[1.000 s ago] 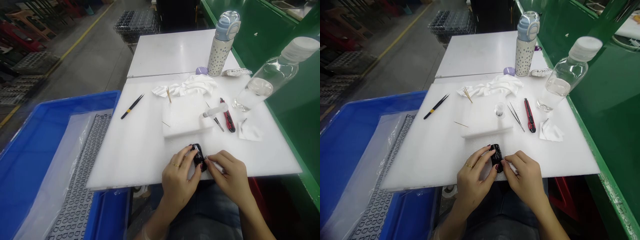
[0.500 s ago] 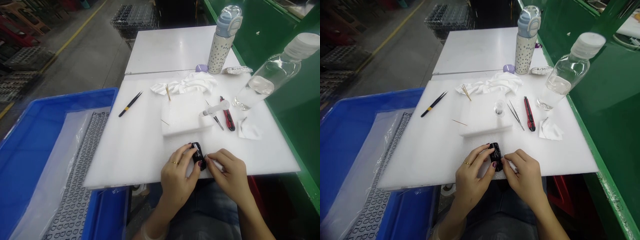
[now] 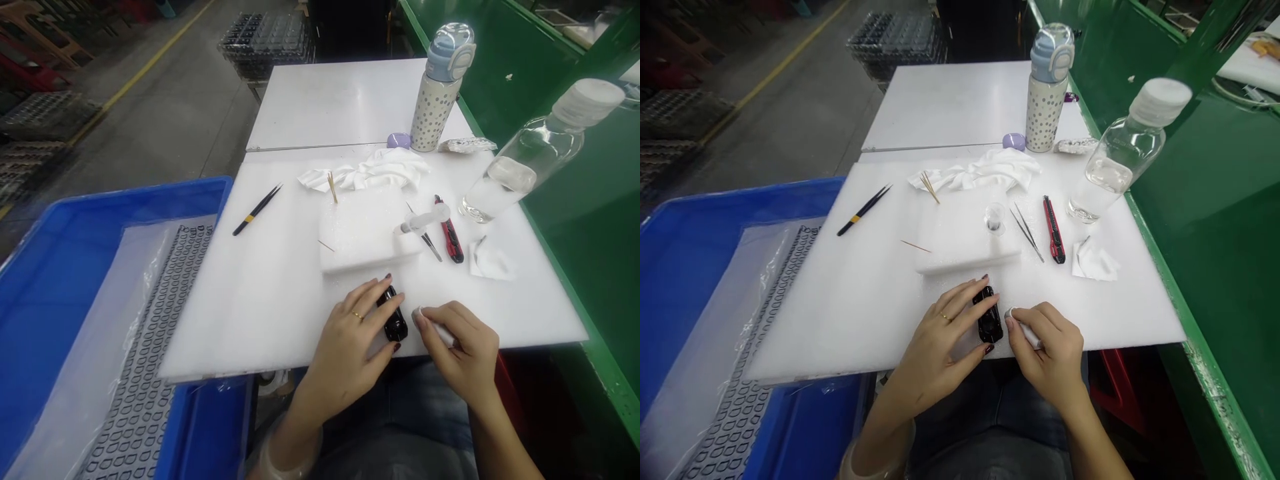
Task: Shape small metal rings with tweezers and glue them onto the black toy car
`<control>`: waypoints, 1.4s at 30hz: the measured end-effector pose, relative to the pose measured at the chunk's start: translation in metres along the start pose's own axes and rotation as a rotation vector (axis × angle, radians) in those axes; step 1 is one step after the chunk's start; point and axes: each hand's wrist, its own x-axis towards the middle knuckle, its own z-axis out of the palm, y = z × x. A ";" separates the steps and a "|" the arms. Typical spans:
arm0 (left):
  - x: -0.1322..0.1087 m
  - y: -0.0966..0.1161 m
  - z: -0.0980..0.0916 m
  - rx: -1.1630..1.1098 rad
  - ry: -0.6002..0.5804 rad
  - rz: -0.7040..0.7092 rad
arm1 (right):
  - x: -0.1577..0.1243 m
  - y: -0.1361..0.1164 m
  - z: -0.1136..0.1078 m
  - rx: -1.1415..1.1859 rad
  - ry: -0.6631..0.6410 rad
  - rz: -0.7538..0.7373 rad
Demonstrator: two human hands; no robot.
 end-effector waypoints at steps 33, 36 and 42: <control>-0.005 -0.004 0.021 0.036 0.299 -0.091 | 0.003 0.000 -0.005 -0.085 -0.159 -0.278; -0.002 -0.003 0.020 0.066 0.294 -0.094 | 0.013 0.006 -0.019 -0.128 0.000 -0.187; 0.005 -0.001 0.021 0.123 0.303 -0.115 | 0.024 0.011 -0.022 -0.421 0.066 -0.182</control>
